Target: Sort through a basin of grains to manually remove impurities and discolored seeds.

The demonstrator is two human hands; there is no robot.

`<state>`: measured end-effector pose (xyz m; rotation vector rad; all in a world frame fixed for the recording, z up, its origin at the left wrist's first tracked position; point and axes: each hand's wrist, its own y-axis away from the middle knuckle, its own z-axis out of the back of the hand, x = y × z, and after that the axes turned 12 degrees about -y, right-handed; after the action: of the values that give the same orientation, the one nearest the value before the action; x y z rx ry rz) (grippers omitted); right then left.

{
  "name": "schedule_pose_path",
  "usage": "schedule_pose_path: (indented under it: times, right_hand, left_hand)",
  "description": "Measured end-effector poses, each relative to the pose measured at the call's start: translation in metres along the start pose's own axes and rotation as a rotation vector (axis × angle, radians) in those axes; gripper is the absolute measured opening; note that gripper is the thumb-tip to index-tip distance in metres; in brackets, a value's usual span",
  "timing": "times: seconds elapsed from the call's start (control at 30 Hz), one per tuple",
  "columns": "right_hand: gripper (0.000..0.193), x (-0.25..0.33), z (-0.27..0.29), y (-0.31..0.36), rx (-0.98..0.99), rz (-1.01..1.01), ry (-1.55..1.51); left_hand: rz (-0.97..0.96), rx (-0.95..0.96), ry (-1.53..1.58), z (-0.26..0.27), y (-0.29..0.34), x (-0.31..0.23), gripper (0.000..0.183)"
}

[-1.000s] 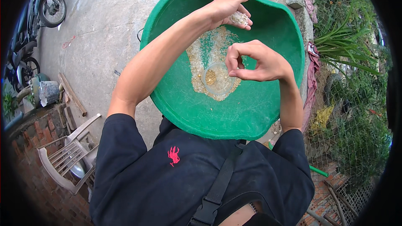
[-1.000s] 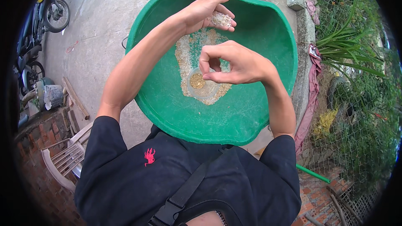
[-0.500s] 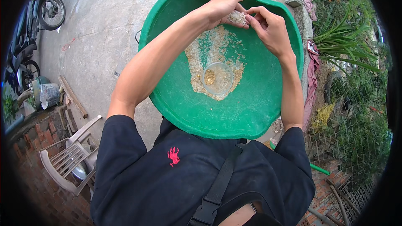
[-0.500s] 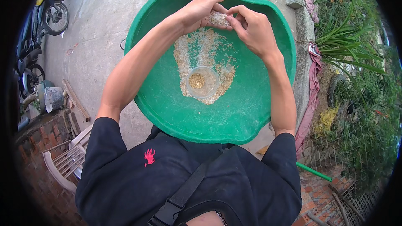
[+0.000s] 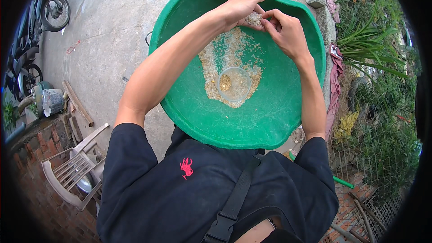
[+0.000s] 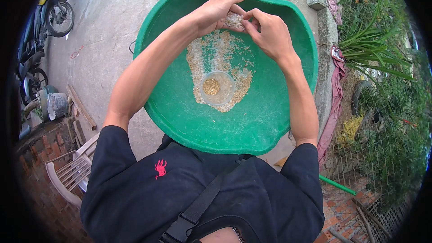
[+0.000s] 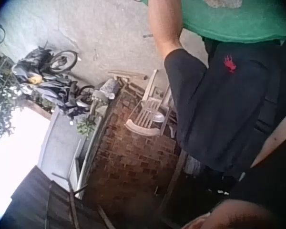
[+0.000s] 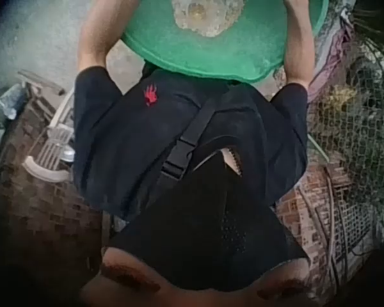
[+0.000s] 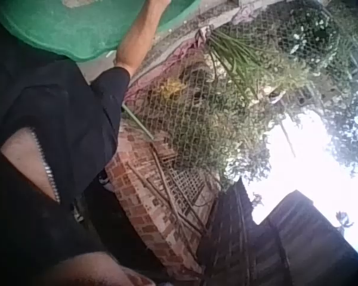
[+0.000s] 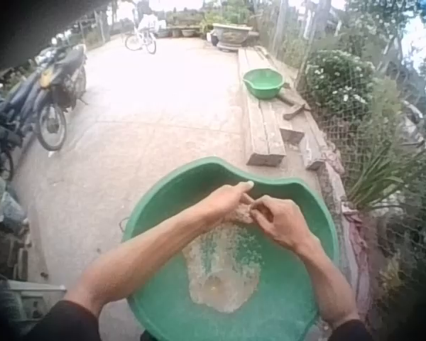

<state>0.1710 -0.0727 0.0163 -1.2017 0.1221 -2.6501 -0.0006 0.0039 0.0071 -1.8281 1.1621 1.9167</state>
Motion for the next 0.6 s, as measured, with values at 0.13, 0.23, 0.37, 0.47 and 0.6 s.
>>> schedule_pose_path:
  times: [0.13,0.23,0.37,0.47,0.6]
  right_hand:
    - [0.014,-0.0018,-0.0014,-0.0001,0.001,-0.023,-0.011]
    - [0.014,-0.0021,-0.0007,-0.0012,-0.003,-0.021,-0.036]
    - [0.015,-0.0017,0.0002,-0.0022,0.017,-0.055,-0.051]
    - [0.015,-0.0014,0.0002,-0.0027,0.022,-0.082,-0.046]
    - [0.015,-0.0063,-0.0006,-0.0026,0.002,-0.079,-0.095]
  left_hand:
    - [-0.006,-0.003,0.001,-0.0007,0.0002,-0.0004,0.057]
    - [-0.009,0.012,0.011,-0.0002,0.0006,-0.0005,0.057]
    - [-0.007,0.008,0.003,-0.0004,0.0010,-0.0010,0.057]
    - [-0.006,0.009,0.004,-0.0006,-0.0001,-0.0005,0.057]
    - [0.009,0.003,0.023,-0.0021,-0.0004,-0.0016,0.057]
